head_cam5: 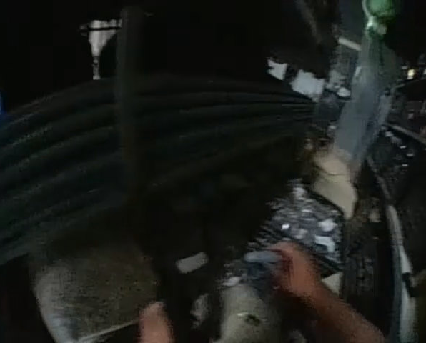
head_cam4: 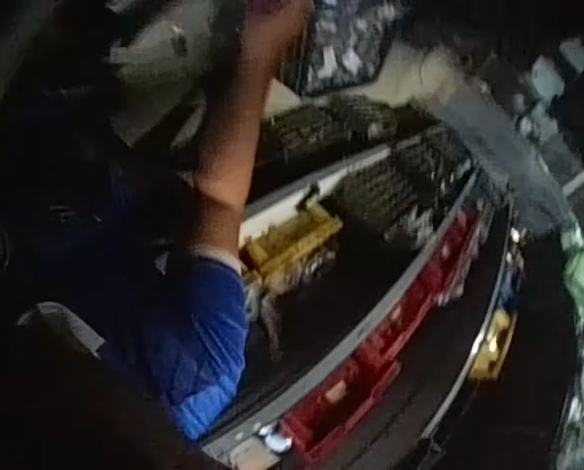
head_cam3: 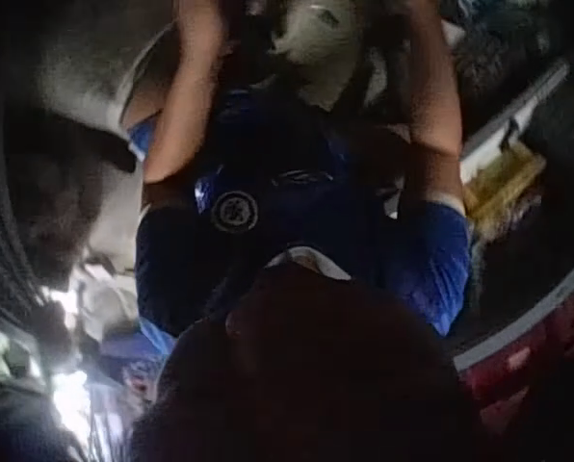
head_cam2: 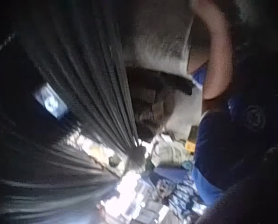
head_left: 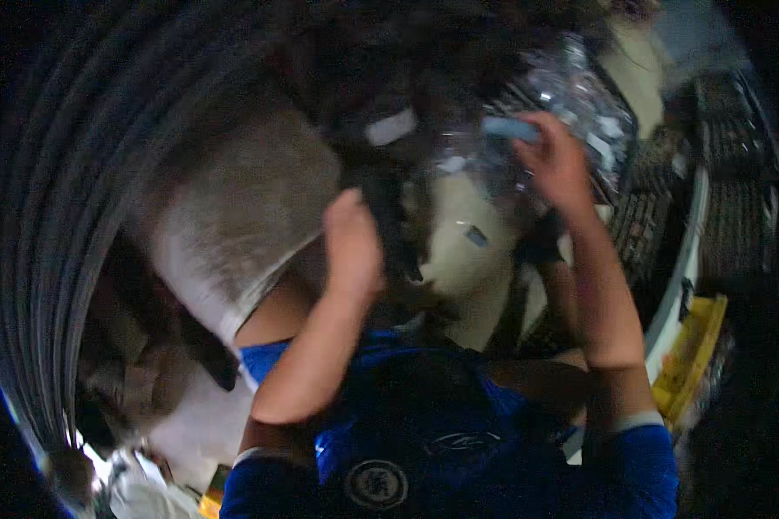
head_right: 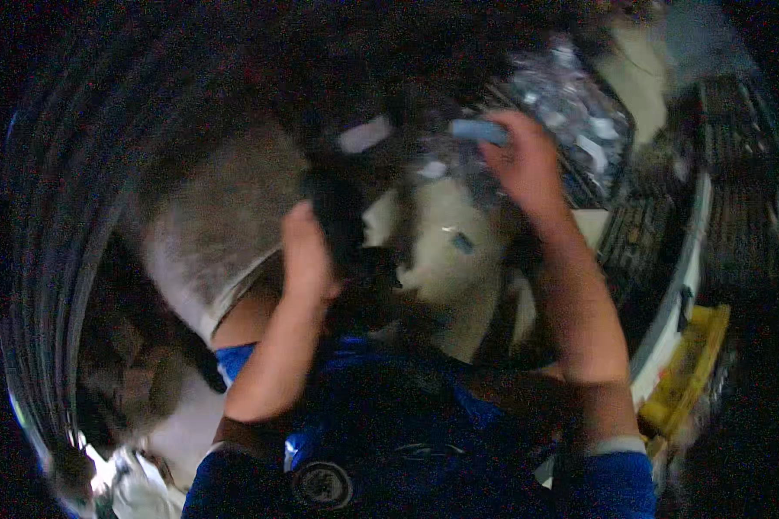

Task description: Organizing and assembling various PVC plumbing elbow joints.

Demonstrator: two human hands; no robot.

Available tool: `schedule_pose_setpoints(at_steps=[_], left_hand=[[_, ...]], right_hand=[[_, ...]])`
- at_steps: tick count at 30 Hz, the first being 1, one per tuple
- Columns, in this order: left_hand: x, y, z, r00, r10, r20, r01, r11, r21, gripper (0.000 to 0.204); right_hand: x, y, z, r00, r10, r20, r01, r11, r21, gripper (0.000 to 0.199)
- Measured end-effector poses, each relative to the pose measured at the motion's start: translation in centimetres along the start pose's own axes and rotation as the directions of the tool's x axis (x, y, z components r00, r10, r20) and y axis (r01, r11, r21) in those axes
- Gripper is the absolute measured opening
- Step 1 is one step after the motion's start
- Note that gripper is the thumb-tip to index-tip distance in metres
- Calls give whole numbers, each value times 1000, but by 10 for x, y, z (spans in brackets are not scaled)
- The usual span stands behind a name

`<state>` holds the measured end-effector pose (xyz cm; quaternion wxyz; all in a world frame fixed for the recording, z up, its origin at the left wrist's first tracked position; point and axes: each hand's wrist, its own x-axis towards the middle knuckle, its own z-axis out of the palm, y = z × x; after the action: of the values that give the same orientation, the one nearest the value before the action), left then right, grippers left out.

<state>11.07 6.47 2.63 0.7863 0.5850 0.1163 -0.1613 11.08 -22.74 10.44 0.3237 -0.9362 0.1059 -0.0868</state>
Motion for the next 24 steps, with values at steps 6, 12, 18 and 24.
schedule_pose_setpoints(at_steps=[6,12,18,24], left_hand=[[6,16,34,999,-37,-37,17,896,-443,35],[6,-1,29,999,-27,-31,6,850,-527,36],[15,3,27,996,-87,15,80,824,-561,38],[5,7,32,983,-42,178,148,751,-643,44]], right_hand=[[40,61,28,997,-83,-3,80,968,-237,36],[61,59,43,986,-126,-107,102,973,-207,37],[13,66,59,950,6,-313,19,997,76,33],[-152,173,127,995,78,60,-55,947,-318,49]])
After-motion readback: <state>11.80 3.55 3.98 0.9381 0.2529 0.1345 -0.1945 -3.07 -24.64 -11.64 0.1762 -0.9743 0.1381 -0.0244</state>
